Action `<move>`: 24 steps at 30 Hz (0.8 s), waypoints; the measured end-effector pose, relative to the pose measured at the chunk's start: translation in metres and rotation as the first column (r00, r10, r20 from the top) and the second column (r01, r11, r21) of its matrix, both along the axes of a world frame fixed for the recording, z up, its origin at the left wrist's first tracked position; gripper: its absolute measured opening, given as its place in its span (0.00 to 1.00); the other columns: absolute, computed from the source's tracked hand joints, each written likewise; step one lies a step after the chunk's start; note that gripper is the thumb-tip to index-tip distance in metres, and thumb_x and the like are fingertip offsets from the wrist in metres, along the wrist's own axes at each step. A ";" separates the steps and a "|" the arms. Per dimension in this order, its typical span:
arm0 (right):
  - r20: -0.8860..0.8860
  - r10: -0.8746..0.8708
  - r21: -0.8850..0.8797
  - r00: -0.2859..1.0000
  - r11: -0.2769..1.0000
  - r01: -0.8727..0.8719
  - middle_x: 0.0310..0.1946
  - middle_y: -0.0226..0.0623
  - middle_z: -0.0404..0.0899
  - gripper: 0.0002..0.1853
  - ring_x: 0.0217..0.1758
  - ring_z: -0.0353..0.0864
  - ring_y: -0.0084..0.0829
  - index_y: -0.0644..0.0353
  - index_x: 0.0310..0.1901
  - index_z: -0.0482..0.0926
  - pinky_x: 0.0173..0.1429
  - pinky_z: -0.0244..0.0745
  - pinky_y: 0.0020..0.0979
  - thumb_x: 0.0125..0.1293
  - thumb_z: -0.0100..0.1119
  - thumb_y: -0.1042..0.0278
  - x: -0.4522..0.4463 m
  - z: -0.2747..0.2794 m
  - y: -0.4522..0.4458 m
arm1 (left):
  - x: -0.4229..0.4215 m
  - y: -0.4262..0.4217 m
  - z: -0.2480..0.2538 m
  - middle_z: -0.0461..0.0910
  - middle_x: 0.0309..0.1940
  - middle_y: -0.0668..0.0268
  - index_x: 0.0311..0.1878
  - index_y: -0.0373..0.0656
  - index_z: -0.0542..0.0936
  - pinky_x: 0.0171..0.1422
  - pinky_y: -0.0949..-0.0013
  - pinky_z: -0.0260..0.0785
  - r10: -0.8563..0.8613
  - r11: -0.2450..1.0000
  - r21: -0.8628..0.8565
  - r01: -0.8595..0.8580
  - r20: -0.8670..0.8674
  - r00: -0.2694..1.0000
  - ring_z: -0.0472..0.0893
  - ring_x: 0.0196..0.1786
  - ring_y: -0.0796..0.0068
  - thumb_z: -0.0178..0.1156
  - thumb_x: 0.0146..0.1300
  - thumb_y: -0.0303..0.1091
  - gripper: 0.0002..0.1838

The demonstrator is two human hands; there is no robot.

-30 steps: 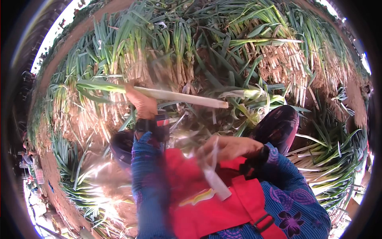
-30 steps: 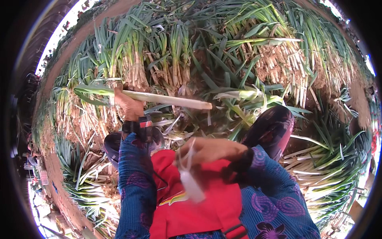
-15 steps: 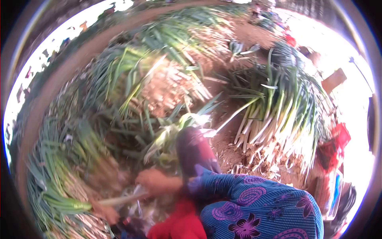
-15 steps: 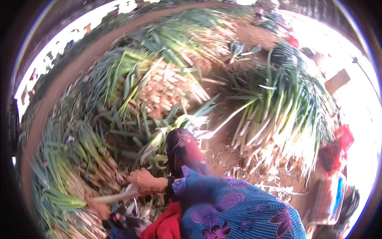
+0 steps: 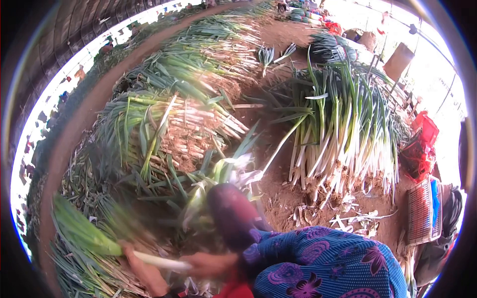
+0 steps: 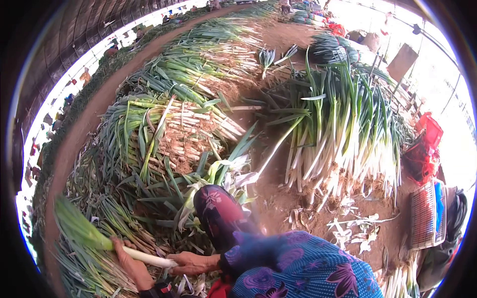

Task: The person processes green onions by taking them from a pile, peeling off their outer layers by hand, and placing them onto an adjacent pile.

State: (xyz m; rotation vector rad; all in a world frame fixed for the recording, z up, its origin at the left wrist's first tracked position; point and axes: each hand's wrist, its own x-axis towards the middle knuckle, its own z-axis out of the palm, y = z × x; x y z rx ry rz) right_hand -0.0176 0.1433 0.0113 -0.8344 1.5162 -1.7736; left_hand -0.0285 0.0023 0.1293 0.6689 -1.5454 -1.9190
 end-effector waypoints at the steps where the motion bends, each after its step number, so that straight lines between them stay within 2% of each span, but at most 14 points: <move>1: 0.063 -0.047 -0.043 0.997 0.998 0.049 0.32 0.41 0.76 0.22 0.38 0.77 0.31 0.64 0.52 0.70 0.43 0.72 0.33 0.68 0.55 0.54 -0.001 0.026 0.014 | -0.004 0.018 0.018 0.71 0.35 0.67 0.64 0.36 0.66 0.47 0.72 0.65 -0.123 0.986 -0.117 0.122 -0.002 0.992 0.73 0.40 0.76 0.56 0.69 0.41 0.26; 4: 0.217 -0.187 -0.314 0.958 0.916 0.250 0.35 0.32 0.76 0.21 0.40 0.75 0.23 0.62 0.54 0.70 0.45 0.72 0.31 0.70 0.54 0.54 -0.021 0.044 0.025 | -0.009 0.037 0.022 0.72 0.51 0.61 0.71 0.39 0.59 0.54 0.69 0.66 -0.308 0.788 -0.532 0.310 0.096 0.946 0.75 0.52 0.70 0.54 0.70 0.40 0.30; 5: 0.068 -0.408 -0.361 0.910 0.841 0.404 0.33 0.28 0.74 0.22 0.37 0.73 0.20 0.61 0.56 0.69 0.40 0.72 0.26 0.70 0.55 0.54 -0.038 0.042 0.031 | -0.007 0.043 0.024 0.71 0.54 0.61 0.71 0.40 0.59 0.55 0.67 0.66 -0.390 0.752 -0.533 0.388 0.115 0.914 0.74 0.55 0.69 0.53 0.70 0.40 0.30; 7: 0.219 -0.422 -0.201 0.880 0.863 0.464 0.28 0.22 0.72 0.21 0.24 0.70 0.14 0.58 0.58 0.66 0.24 0.67 0.19 0.67 0.58 0.61 -0.099 0.090 0.075 | -0.007 0.047 0.031 0.70 0.57 0.62 0.70 0.43 0.61 0.56 0.64 0.68 -0.454 0.710 -0.519 0.475 0.178 0.873 0.73 0.58 0.69 0.53 0.71 0.42 0.28; 10: 0.249 -0.575 -0.397 0.779 0.673 0.624 0.27 0.28 0.76 0.11 0.24 0.75 0.22 0.60 0.45 0.73 0.23 0.70 0.24 0.66 0.56 0.63 -0.291 0.111 0.159 | 0.002 0.007 0.004 0.70 0.58 0.62 0.70 0.45 0.63 0.53 0.65 0.69 -0.367 0.815 -0.403 0.417 0.198 0.909 0.73 0.58 0.68 0.54 0.71 0.44 0.28; 11: 0.079 -0.667 -0.501 0.741 0.616 0.608 0.27 0.30 0.77 0.13 0.25 0.78 0.25 0.61 0.41 0.75 0.23 0.72 0.26 0.67 0.55 0.59 -0.339 0.141 0.200 | 0.008 -0.013 -0.011 0.72 0.58 0.63 0.69 0.45 0.65 0.47 0.66 0.72 -0.364 0.817 -0.404 0.410 0.189 0.912 0.76 0.54 0.67 0.54 0.70 0.45 0.28; 12: 0.189 -0.906 -0.266 0.379 0.325 0.908 0.27 0.33 0.77 0.19 0.24 0.78 0.28 0.62 0.40 0.75 0.25 0.73 0.31 0.67 0.53 0.51 -0.365 0.174 0.222 | 0.009 -0.058 -0.051 0.73 0.55 0.63 0.68 0.44 0.65 0.45 0.66 0.73 -0.316 0.856 -0.361 0.369 0.199 0.928 0.77 0.51 0.67 0.54 0.70 0.46 0.27; 13: -0.086 -0.993 -0.485 0.081 0.113 0.867 0.28 0.37 0.77 0.21 0.26 0.78 0.33 0.62 0.40 0.75 0.30 0.72 0.36 0.67 0.52 0.49 -0.458 0.133 0.264 | 0.021 -0.083 -0.077 0.75 0.52 0.63 0.67 0.44 0.66 0.43 0.66 0.74 -0.253 0.885 -0.348 0.308 0.195 0.948 0.78 0.48 0.67 0.54 0.70 0.45 0.27; 16: -0.244 -0.955 -0.360 -0.167 -0.071 0.930 0.29 0.39 0.78 0.16 0.30 0.76 0.37 0.61 0.41 0.74 0.33 0.69 0.41 0.66 0.51 0.55 -0.471 0.105 0.265 | 0.052 -0.096 -0.092 0.72 0.52 0.60 0.68 0.41 0.64 0.47 0.62 0.73 -0.166 0.909 -0.343 0.236 0.219 0.961 0.77 0.49 0.63 0.54 0.69 0.47 0.30; 18: -0.586 -0.794 -0.460 -0.162 0.162 0.873 0.29 0.41 0.78 0.12 0.27 0.76 0.34 0.62 0.43 0.73 0.31 0.71 0.40 0.66 0.51 0.61 -0.461 0.056 0.222 | 0.081 -0.058 -0.034 0.64 0.67 0.53 0.72 0.40 0.58 0.63 0.50 0.68 -0.265 0.873 -0.328 0.360 0.302 0.916 0.72 0.62 0.51 0.57 0.66 0.54 0.40; 19: -0.181 -0.931 -0.461 0.316 0.364 0.809 0.27 0.41 0.77 0.08 0.27 0.77 0.33 0.62 0.39 0.74 0.30 0.72 0.38 0.64 0.52 0.66 -0.444 0.034 0.186 | 0.087 -0.064 -0.039 0.67 0.64 0.52 0.70 0.39 0.61 0.61 0.50 0.70 -0.205 0.904 -0.300 0.304 0.319 0.925 0.73 0.59 0.53 0.56 0.67 0.52 0.36; 20: 0.265 -0.667 -0.546 0.696 0.491 0.679 0.26 0.40 0.77 0.05 0.27 0.78 0.32 0.62 0.36 0.76 0.28 0.73 0.36 0.62 0.52 0.71 -0.428 0.013 0.145 | 0.096 -0.075 -0.045 0.70 0.60 0.52 0.68 0.37 0.64 0.59 0.51 0.71 -0.146 0.929 -0.275 0.248 0.343 0.928 0.74 0.57 0.54 0.56 0.68 0.49 0.33; 22: -0.367 -0.721 0.170 0.588 0.569 0.805 0.27 0.44 0.83 0.11 0.31 0.85 0.37 0.61 0.31 0.83 0.34 0.79 0.35 0.57 0.53 0.65 -0.366 0.015 0.068 | 0.105 -0.090 -0.047 0.72 0.56 0.51 0.64 0.36 0.67 0.56 0.53 0.73 -0.059 0.956 -0.245 0.159 0.369 0.928 0.76 0.54 0.56 0.55 0.69 0.45 0.28; 24: -0.474 -0.540 0.293 0.695 0.648 0.703 0.23 0.46 0.83 0.13 0.30 0.85 0.37 0.63 0.31 0.84 0.36 0.80 0.36 0.55 0.53 0.65 -0.322 0.005 0.007 | 0.109 -0.099 -0.041 0.72 0.55 0.51 0.63 0.35 0.68 0.53 0.55 0.74 0.002 0.971 -0.223 0.083 0.360 0.933 0.76 0.52 0.56 0.55 0.70 0.42 0.25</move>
